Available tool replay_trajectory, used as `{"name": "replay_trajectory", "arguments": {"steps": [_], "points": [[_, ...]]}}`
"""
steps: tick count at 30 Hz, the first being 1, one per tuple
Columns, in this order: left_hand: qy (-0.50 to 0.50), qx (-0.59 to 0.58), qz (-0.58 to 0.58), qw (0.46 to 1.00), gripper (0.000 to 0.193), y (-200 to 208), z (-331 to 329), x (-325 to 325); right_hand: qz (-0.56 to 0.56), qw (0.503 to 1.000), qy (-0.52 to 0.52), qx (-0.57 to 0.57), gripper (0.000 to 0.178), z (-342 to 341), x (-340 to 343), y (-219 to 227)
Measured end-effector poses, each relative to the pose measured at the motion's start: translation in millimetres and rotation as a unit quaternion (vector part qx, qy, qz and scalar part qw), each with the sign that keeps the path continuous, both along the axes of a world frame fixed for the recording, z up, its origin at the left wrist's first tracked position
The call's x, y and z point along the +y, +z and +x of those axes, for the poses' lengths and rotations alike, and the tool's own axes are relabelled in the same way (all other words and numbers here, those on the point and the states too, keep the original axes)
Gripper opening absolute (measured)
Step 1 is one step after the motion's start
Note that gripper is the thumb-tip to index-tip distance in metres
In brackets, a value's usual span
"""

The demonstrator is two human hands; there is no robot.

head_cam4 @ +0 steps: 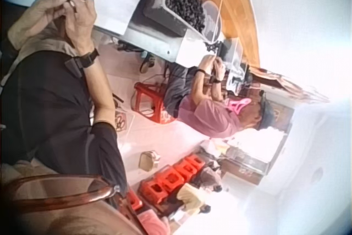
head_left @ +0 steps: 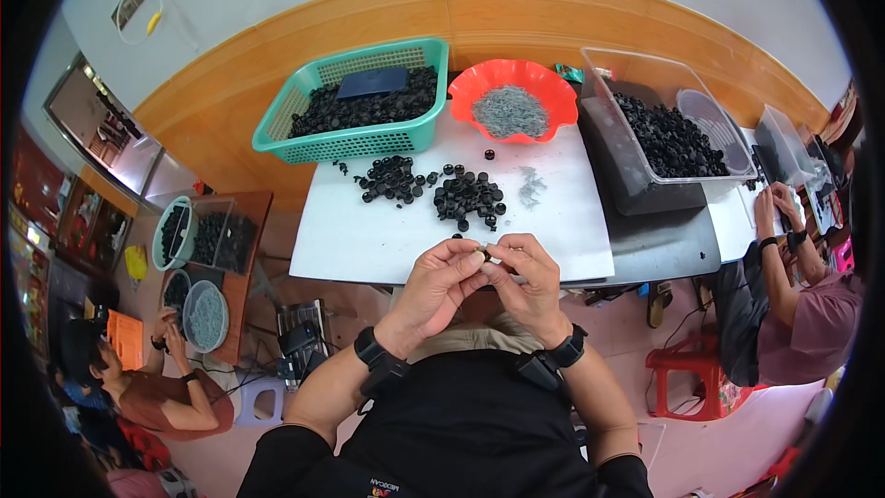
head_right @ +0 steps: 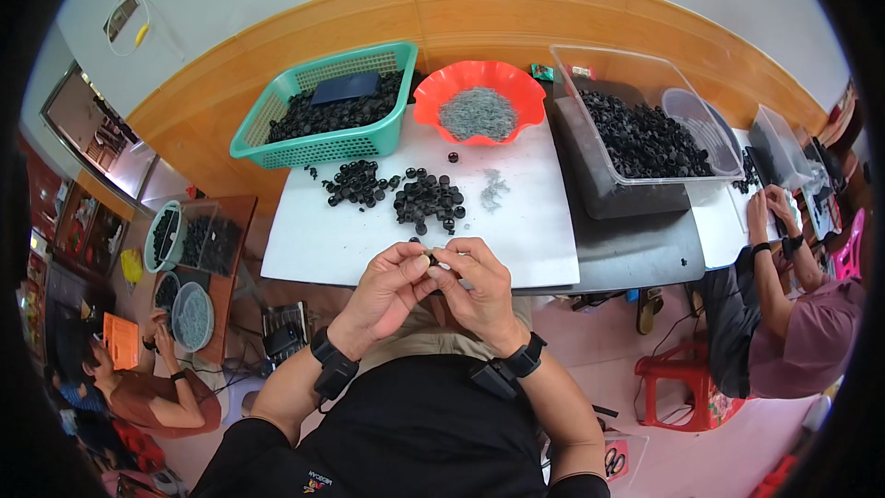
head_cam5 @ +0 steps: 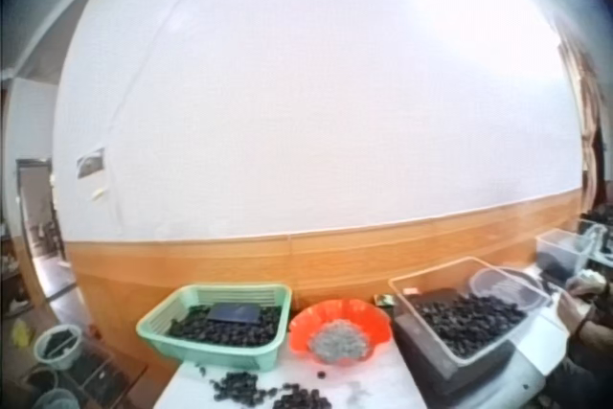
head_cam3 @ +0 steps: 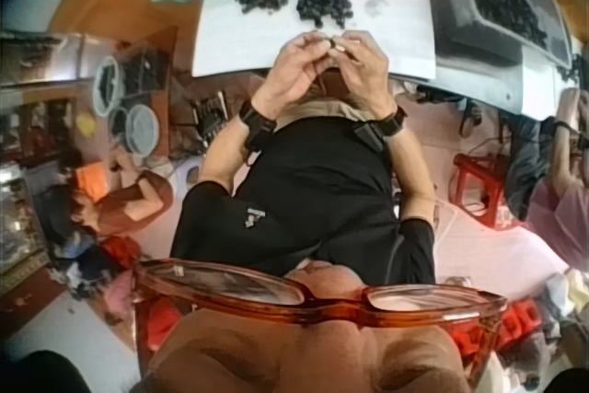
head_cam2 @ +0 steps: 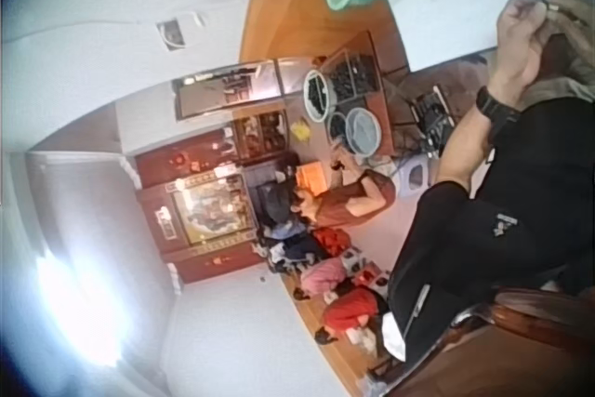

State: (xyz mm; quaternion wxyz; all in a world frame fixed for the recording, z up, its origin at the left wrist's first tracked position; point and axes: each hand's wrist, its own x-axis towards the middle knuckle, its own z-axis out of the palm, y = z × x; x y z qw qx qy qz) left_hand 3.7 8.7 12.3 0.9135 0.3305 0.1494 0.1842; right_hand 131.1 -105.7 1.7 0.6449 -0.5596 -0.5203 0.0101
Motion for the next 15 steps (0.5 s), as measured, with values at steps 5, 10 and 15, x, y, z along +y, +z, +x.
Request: {"name": "replay_trajectory", "arguments": {"steps": [5, 10, 15], "points": [[0.002, 0.013, 0.012, 1.0, 0.012, 3.1, 3.9, -2.7, 0.007, 1.0, -0.001, 0.017, 0.026, 1.0, -1.6, 0.1], [0.004, 0.02, 0.017, 1.0, 0.013, 6.8, 5.8, -4.3, 0.017, 1.0, -0.003, 0.021, 0.025, 2.1, -1.5, -0.1], [0.005, 0.016, 0.003, 1.0, 0.012, 10.2, 8.9, -5.1, 0.022, 0.999, -0.023, 0.007, 0.025, 5.9, 1.2, 0.2]]}}
